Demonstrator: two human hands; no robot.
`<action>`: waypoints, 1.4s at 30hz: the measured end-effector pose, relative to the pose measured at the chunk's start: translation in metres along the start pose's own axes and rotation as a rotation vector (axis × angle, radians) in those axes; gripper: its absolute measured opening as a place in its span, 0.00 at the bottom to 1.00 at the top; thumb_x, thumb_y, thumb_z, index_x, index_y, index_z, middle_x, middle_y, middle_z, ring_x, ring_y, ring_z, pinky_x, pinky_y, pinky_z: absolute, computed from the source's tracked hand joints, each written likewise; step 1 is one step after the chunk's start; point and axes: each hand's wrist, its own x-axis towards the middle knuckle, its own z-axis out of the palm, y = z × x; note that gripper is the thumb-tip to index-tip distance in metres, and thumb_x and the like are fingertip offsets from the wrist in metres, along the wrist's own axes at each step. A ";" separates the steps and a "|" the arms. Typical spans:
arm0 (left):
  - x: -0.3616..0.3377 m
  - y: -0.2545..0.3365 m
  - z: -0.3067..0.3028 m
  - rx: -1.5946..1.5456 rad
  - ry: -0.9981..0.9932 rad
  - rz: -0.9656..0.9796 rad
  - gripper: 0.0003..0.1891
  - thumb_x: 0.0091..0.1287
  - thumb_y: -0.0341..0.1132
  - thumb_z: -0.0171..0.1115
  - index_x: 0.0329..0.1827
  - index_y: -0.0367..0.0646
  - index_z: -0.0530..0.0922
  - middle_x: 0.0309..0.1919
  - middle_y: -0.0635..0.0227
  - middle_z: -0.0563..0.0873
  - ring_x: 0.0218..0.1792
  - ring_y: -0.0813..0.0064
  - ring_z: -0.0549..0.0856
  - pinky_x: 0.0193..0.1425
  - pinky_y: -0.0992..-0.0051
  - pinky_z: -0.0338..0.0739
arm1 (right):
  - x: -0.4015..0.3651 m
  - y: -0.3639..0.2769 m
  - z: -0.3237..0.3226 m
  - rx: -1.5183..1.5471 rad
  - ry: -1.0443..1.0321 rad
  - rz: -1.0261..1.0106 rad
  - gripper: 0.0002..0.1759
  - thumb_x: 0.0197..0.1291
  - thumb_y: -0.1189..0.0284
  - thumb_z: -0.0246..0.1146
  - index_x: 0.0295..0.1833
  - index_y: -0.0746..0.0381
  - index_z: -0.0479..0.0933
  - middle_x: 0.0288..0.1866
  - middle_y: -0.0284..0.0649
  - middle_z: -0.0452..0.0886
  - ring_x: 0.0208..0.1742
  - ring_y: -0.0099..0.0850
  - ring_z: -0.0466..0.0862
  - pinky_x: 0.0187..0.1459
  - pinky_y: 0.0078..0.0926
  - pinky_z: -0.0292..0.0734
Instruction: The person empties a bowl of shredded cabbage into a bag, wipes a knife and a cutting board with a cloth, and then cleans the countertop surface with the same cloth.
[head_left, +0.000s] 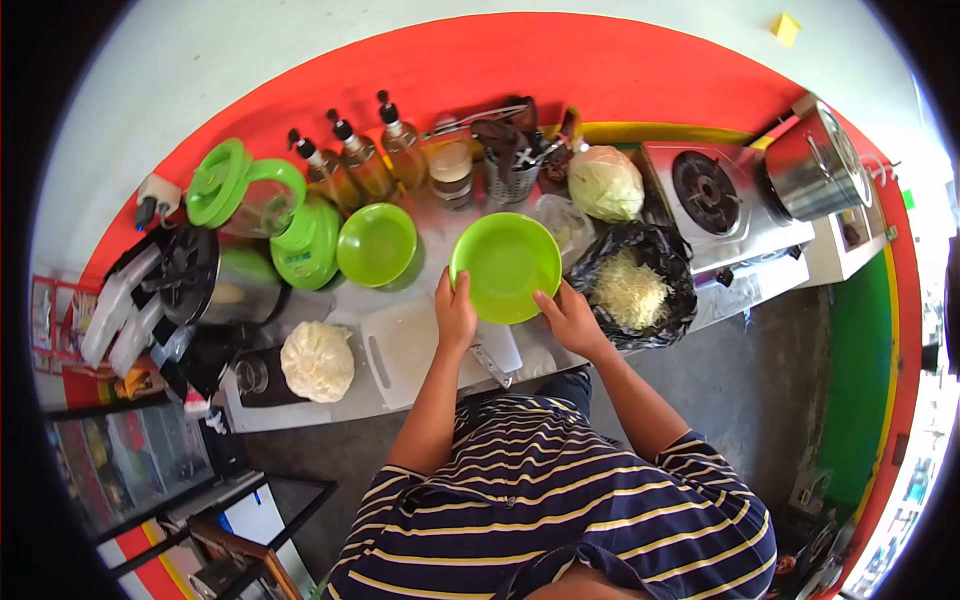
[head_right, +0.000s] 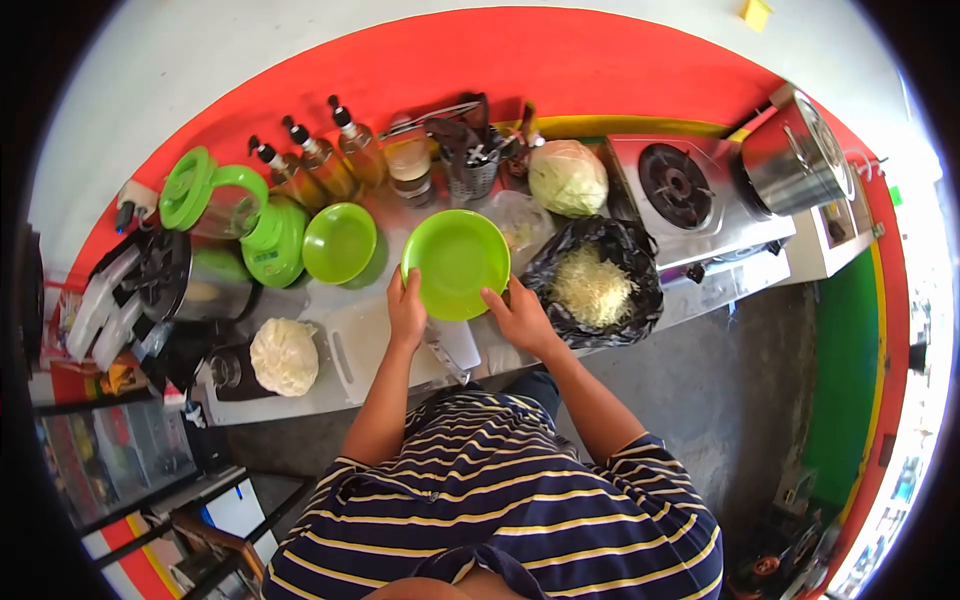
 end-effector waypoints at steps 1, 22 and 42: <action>0.001 -0.003 -0.011 0.004 0.023 -0.002 0.16 0.86 0.39 0.49 0.59 0.33 0.78 0.45 0.62 0.87 0.48 0.71 0.83 0.56 0.69 0.76 | 0.013 0.017 0.014 0.057 -0.027 0.025 0.21 0.80 0.65 0.58 0.64 0.72 0.74 0.33 0.43 0.88 0.29 0.28 0.85 0.35 0.30 0.79; 0.053 -0.040 -0.160 -0.324 0.506 -0.377 0.17 0.77 0.29 0.59 0.66 0.34 0.75 0.44 0.57 0.89 0.36 0.66 0.92 0.42 0.77 0.89 | 0.072 0.044 0.076 0.264 0.205 0.179 0.14 0.75 0.68 0.59 0.52 0.70 0.80 0.29 0.42 0.86 0.24 0.29 0.85 0.32 0.32 0.81; 0.019 -0.004 -0.056 -0.209 0.110 -0.309 0.11 0.79 0.28 0.54 0.59 0.36 0.79 0.44 0.65 0.90 0.38 0.76 0.90 0.40 0.78 0.87 | 0.070 0.037 0.082 0.324 0.019 0.129 0.16 0.78 0.71 0.55 0.63 0.68 0.74 0.43 0.43 0.87 0.34 0.29 0.89 0.36 0.25 0.81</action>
